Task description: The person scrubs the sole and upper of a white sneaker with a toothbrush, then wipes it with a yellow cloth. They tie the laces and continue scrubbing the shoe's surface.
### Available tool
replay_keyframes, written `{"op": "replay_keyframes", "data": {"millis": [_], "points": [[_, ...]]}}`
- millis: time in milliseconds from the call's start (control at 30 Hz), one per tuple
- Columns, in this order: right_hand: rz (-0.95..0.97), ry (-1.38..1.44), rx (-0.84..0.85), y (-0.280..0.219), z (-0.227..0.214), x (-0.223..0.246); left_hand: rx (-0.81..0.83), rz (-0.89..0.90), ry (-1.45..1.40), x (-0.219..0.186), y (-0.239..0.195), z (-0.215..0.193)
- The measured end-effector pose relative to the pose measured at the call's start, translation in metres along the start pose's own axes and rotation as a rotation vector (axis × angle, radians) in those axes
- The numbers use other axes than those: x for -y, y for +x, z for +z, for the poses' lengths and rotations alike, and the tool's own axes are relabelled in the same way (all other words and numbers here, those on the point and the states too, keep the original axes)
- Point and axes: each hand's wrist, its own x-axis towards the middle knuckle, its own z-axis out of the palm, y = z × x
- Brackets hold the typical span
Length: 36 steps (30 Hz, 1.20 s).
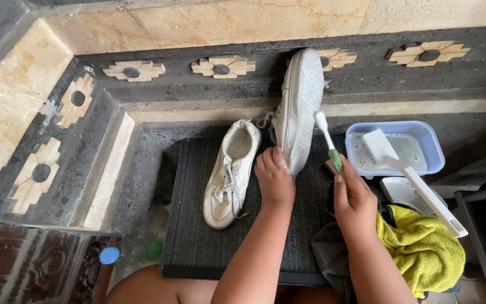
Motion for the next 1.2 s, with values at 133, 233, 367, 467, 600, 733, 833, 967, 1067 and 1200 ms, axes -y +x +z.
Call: {"op": "replay_keyframes", "data": {"millis": [133, 233, 367, 467, 600, 733, 833, 967, 1067, 1200], "points": [[-0.113, -0.119, -0.027, 0.002, 0.007, -0.003, -0.068, -0.031, 0.082, -0.006, 0.008, -0.015], [-0.149, -0.128, -0.070, 0.004, 0.006, 0.002, -0.086, -0.089, 0.087, -0.003, 0.005, -0.013], [-0.199, -0.159, 0.001, 0.010, 0.002, 0.014, 0.032, -0.113, -0.012, -0.005, 0.007, -0.019], [-0.207, -0.255, 0.112, 0.011, 0.009, -0.014, 0.037, -0.119, -0.039, -0.009, 0.014, -0.027], [-0.151, -0.431, 0.264, 0.008, 0.013, -0.027, 0.028, -0.107, -0.025, -0.012, 0.016, -0.032], [0.027, -0.454, 0.457, 0.009, -0.015, 0.003, 0.030, -0.127, -0.030, -0.011, 0.018, -0.033], [0.135, -0.624, 0.521, 0.013, -0.027, 0.032, 0.031, -0.161, 0.011, -0.016, 0.026, -0.044], [0.029, -0.559, 0.357, 0.025, -0.024, 0.032, 0.042, -0.134, -0.027, -0.014, 0.027, -0.046], [0.110, -0.546, 0.504, 0.037, -0.030, 0.030, 0.075, -0.156, -0.052, -0.011, 0.026, -0.045], [0.178, -0.675, 0.553, 0.043, -0.035, 0.053, 0.146, -0.186, -0.076, -0.012, 0.031, -0.051]]}}
